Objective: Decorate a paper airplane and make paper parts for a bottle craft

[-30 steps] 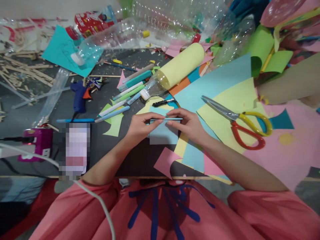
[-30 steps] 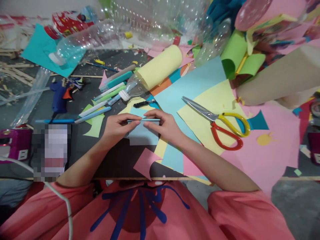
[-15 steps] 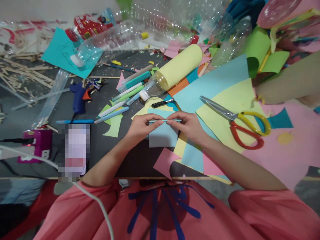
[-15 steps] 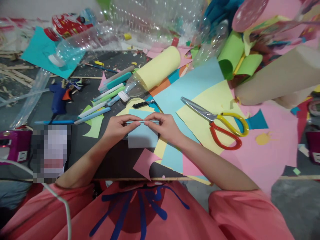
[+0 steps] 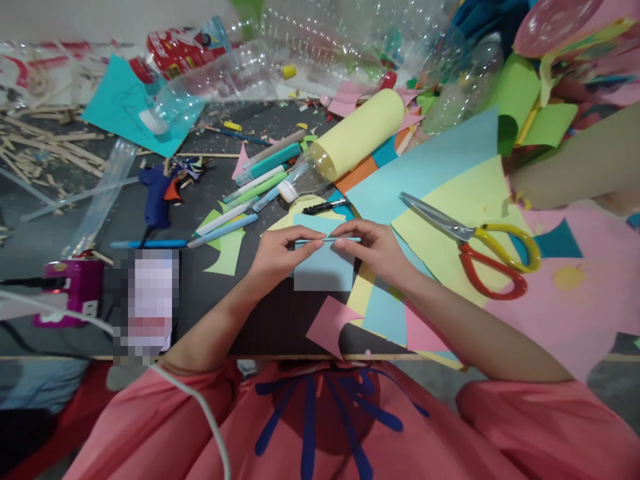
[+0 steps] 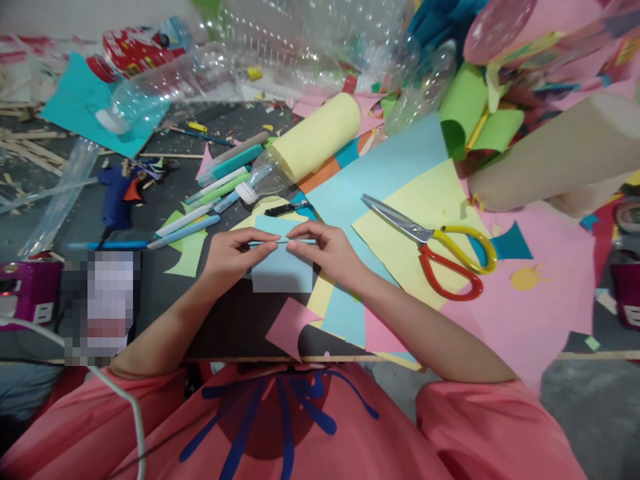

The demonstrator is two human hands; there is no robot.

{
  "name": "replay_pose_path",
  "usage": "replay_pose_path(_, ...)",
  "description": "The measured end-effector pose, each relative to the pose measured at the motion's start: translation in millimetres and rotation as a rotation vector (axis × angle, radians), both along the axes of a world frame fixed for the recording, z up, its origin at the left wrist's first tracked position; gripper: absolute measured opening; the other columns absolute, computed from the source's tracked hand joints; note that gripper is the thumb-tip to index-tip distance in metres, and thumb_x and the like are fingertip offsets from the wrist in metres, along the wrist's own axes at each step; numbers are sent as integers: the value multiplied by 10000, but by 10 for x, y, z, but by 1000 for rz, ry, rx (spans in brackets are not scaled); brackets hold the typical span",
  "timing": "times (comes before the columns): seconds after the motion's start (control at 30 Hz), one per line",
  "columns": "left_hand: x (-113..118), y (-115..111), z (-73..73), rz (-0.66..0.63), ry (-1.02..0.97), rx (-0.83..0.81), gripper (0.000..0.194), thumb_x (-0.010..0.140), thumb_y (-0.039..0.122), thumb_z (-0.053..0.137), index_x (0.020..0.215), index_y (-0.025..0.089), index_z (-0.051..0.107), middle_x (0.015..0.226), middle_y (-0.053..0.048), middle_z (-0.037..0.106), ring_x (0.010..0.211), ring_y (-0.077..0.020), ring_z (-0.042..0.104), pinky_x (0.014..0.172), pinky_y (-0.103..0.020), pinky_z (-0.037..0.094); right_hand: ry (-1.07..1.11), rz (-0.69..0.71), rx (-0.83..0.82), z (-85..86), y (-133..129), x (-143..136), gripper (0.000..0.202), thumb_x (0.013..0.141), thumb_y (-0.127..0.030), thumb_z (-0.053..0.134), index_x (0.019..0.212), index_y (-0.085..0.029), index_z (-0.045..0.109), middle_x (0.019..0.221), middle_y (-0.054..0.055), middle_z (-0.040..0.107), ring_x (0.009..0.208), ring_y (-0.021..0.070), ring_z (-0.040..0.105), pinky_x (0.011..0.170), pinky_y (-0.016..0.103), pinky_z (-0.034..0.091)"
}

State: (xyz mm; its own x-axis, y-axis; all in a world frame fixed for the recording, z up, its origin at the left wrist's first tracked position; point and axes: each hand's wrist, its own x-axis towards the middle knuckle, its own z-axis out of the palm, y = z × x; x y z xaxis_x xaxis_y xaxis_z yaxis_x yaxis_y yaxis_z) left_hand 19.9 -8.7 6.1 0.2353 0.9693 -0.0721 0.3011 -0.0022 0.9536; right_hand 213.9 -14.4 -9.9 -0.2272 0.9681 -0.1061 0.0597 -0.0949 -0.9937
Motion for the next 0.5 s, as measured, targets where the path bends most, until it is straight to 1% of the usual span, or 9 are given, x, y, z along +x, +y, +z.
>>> replay_pose_path(0.13, -10, 9, -3, -4, 37, 2, 192, 761, 383, 727, 797, 209, 799, 836, -51, 789, 673, -156, 651, 558, -240, 454, -67, -4, 5, -5, 8, 10, 219, 748, -433, 761, 759, -214, 757, 770, 28, 753, 661, 156, 612, 610, 295, 470)
replay_pose_path(0.2, -10, 19, -3, -14, 57, -16, 214, 760, 398, 723, 811, 203, 796, 831, -49, 784, 610, -133, 601, 518, -236, 417, -100, -15, 9, -9, 8, 17, 254, 741, -465, 764, 772, -212, 764, 764, 31, 752, 619, 148, 576, 569, 292, 435)
replay_pose_path(0.3, -8, 32, 5, -36, 65, -66, 241, 759, 397, 711, 846, 185, 786, 820, -41, 773, 535, -99, 523, 481, -225, 373, -125, -21, 32, -8, 8, 26, 272, 746, -482, 760, 772, -212, 765, 751, 28, 749, 605, 143, 558, 563, 291, 415)
replay_pose_path(0.37, -6, 37, 15, -60, 62, -91, 255, 776, 402, 690, 861, 180, 781, 828, -41, 772, 567, -108, 554, 501, -220, 392, -133, -26, 48, -2, 7, 31, 259, 753, -472, 755, 764, -214, 764, 749, 28, 749, 613, 145, 563, 577, 295, 421)
replay_pose_path(0.43, -3, 39, 24, -86, 63, -91, 259, 802, 405, 663, 853, 180, 781, 844, -43, 775, 641, -130, 607, 544, -217, 425, -137, -30, 58, 5, 6, 33, 237, 757, -452, 750, 757, -215, 762, 748, 28, 750, 617, 147, 568, 582, 298, 425)
replay_pose_path(0.5, -1, 40, 27, -98, 67, -82, 254, 817, 395, 646, 841, 182, 782, 851, -41, 778, 659, -132, 620, 561, -215, 436, -135, -29, 63, 11, 6, 31, 204, 756, -420, 748, 756, -216, 758, 749, 26, 749, 618, 146, 570, 579, 295, 426)
